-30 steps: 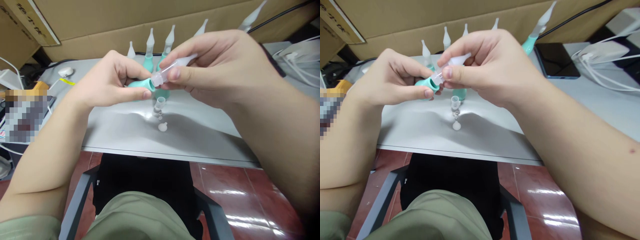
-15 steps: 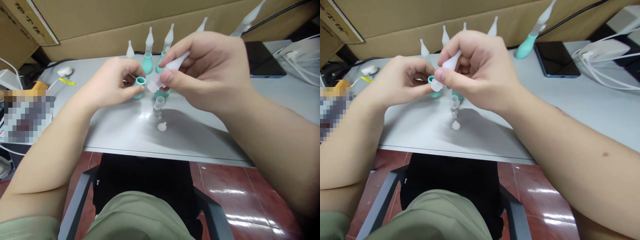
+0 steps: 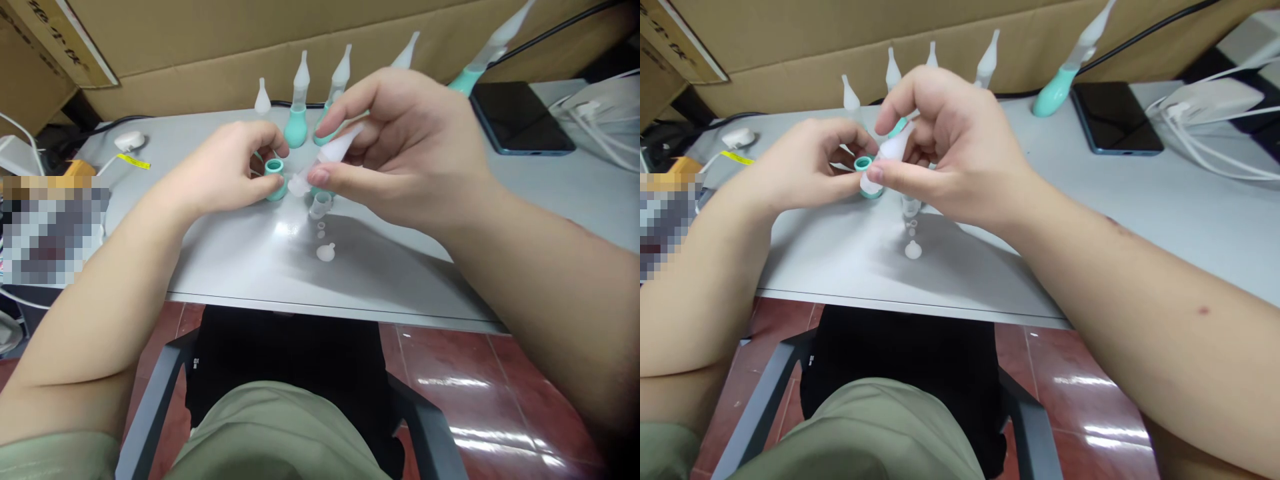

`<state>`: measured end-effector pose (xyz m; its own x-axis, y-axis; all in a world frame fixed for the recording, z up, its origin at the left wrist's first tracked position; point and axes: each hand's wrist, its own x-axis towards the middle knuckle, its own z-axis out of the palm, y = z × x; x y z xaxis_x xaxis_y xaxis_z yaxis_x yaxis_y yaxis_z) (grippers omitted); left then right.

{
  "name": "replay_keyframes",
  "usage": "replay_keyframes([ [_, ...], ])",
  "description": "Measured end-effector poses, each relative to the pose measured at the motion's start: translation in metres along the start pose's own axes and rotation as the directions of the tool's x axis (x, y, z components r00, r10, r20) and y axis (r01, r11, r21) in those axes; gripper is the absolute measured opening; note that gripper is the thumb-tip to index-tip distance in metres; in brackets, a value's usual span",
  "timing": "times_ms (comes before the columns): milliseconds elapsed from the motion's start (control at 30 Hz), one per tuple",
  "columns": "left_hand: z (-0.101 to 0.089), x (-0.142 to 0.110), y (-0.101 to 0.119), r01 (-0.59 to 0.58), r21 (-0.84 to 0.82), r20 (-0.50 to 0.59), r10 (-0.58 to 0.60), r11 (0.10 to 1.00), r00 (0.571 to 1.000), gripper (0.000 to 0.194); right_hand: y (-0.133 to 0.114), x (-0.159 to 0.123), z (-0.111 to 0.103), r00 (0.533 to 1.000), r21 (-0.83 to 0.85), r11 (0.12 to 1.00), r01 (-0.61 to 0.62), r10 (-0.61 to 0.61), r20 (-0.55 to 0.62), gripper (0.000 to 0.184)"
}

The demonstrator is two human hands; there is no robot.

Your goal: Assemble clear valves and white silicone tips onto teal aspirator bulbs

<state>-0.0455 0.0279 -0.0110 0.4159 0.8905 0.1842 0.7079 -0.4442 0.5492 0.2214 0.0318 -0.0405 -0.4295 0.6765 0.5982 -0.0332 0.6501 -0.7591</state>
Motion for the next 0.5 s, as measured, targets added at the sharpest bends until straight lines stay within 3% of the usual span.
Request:
replay_keyframes([
  [133,-0.005,-0.004,-0.001,-0.047,0.045,0.019,0.046,0.998,0.999,0.038,-0.004,0.001,0.004,0.997,0.049,0.997,-0.056,0.058,-0.043,0.056],
  [300,-0.017,-0.012,0.01,-0.135,0.065,-0.014,0.136,0.989,0.991,0.06,-0.007,0.001,0.002,0.986,0.129,0.979,-0.158,0.163,-0.033,0.058],
  [433,-0.015,-0.017,0.022,-0.275,-0.047,-0.066,0.272,0.96,0.96,0.038,-0.008,-0.001,0.0,0.971,0.151,0.963,-0.221,0.231,-0.055,0.043],
  [500,-0.01,-0.017,0.024,-0.271,-0.098,-0.124,0.258,0.958,0.958,0.028,-0.01,-0.002,0.0,0.965,0.169,0.955,-0.242,0.255,-0.06,0.032],
])
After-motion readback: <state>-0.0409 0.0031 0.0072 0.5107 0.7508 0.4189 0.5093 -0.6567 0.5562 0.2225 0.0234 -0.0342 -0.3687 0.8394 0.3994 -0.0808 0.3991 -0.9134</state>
